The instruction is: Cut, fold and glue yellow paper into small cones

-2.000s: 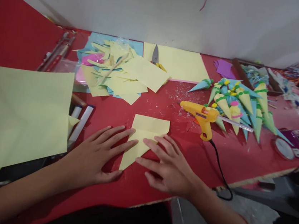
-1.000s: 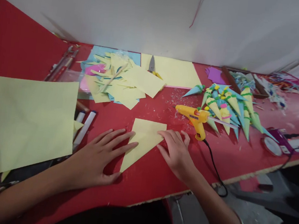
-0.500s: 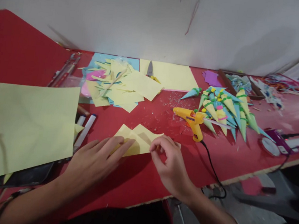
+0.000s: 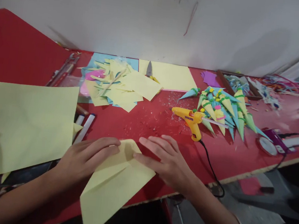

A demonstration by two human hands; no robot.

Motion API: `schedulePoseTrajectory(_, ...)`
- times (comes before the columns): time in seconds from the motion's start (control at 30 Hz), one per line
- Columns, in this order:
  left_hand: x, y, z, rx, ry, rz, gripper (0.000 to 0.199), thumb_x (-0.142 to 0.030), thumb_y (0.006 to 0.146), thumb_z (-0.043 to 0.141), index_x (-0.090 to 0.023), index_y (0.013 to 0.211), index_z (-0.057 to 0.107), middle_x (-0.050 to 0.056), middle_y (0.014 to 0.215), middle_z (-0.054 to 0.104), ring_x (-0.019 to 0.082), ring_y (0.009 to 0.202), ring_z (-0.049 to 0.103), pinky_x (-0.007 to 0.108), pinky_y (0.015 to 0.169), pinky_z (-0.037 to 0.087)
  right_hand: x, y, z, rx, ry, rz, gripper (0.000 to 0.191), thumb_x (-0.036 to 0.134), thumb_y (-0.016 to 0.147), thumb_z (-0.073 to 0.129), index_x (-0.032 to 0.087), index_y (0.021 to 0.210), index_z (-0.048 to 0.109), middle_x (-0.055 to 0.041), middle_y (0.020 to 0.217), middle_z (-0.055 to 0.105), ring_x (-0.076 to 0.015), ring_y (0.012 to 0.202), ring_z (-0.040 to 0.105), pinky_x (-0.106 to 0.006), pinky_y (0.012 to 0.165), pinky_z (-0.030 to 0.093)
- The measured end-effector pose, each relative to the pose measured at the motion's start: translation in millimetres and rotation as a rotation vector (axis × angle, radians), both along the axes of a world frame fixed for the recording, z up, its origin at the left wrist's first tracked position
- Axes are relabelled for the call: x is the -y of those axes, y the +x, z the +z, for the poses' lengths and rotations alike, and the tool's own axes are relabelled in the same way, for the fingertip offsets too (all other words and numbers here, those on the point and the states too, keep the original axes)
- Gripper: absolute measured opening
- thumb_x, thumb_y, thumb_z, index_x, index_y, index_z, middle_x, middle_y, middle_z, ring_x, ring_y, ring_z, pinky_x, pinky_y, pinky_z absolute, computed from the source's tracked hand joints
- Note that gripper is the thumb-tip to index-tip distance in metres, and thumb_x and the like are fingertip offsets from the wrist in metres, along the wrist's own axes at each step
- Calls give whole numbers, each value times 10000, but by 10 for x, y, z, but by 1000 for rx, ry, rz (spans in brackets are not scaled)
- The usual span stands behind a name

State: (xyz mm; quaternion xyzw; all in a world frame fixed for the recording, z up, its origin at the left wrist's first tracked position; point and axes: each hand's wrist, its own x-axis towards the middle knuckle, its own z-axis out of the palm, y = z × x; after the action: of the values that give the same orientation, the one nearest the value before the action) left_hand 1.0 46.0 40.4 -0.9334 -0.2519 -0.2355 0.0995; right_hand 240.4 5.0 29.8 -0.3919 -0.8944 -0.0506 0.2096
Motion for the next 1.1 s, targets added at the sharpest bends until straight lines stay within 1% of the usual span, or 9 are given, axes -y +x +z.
schedulePoseTrajectory(0.17, -19, -13, -63, -78, -75, -20, 277, -58, 831, 320, -145, 933, 563, 100, 1000, 647, 185, 849, 624, 274, 624, 502, 41, -69, -40, 167, 120, 40, 331, 92, 906, 325, 178, 1082, 593, -37, 1112, 636, -148, 1038, 533, -328, 931, 367)
schedulePoseTrajectory(0.3, 60, -74, -128, -188, -163, -21, 302, -56, 796, 385, -179, 982, 588, 66, 1011, 655, 226, 963, 587, 339, 762, 481, 50, -64, -158, 182, 106, 50, 332, 47, 877, 332, 124, 1036, 614, -56, 1072, 652, -168, 976, 559, -338, 894, 398)
schedulePoseTrajectory(0.43, 140, -102, -184, -265, -212, -40, 315, -23, 793, 396, -180, 981, 594, 39, 930, 675, 189, 816, 610, 305, 662, 465, 53, -75, -217, 134, -64, 46, 308, 83, 827, 418, 137, 1072, 596, -76, 1072, 629, -190, 940, 551, -345, 876, 416)
schedulePoseTrajectory(0.57, 166, -92, -227, -216, -227, -27, 276, -23, 792, 419, -172, 950, 589, 32, 906, 673, 169, 718, 599, 287, 601, 448, 23, -99, -218, 94, -254, 73, 363, 167, 753, 574, 183, 1115, 575, -101, 1095, 579, -221, 993, 499, -349, 849, 423)
schedulePoseTrajectory(0.67, 169, -81, -264, -158, -289, 2, 210, -60, 801, 445, -174, 898, 593, 24, 861, 666, 162, 697, 590, 270, 580, 441, -39, -127, -233, -4, -326, 98, 273, 181, 768, 583, 209, 1038, 613, -83, 1044, 577, -203, 947, 491, -327, 805, 424)
schedulePoseTrajectory(0.73, 168, -70, -289, -100, -347, 44, 146, -154, 840, 453, -181, 845, 597, 17, 809, 655, 152, 683, 588, 253, 564, 431, -91, -159, -244, -81, -349, 99, 158, 194, 808, 548, 212, 929, 647, -65, 967, 587, -179, 863, 493, -298, 741, 423)
schedulePoseTrajectory(0.87, 160, -42, -319, -10, -444, 116, 288, -345, 899, 392, -195, 759, 595, -11, 710, 624, 108, 622, 574, 207, 507, 373, -180, -234, -253, -216, -422, 71, 181, 266, 859, 503, 198, 787, 654, -34, 816, 573, -143, 740, 468, -259, 667, 388)
schedulePoseTrajectory(1.0, 151, -33, -332, 9, -414, 145, 400, -345, 929, 306, -175, 692, 580, -26, 600, 571, 82, 499, 511, 215, 445, 277, -221, -287, -270, -263, -468, 13, 238, 291, 859, 505, 166, 673, 588, -25, 771, 552, -131, 699, 444, -252, 658, 367)
schedulePoseTrajectory(1.1, 142, -39, -329, -5, -367, 188, 435, -374, 917, 324, -167, 599, 538, -32, 510, 506, 91, 440, 450, 240, 439, 239, -224, -307, -288, -238, -480, -50, 235, 304, 835, 539, 160, 650, 530, -24, 764, 533, -136, 705, 438, -259, 661, 361)
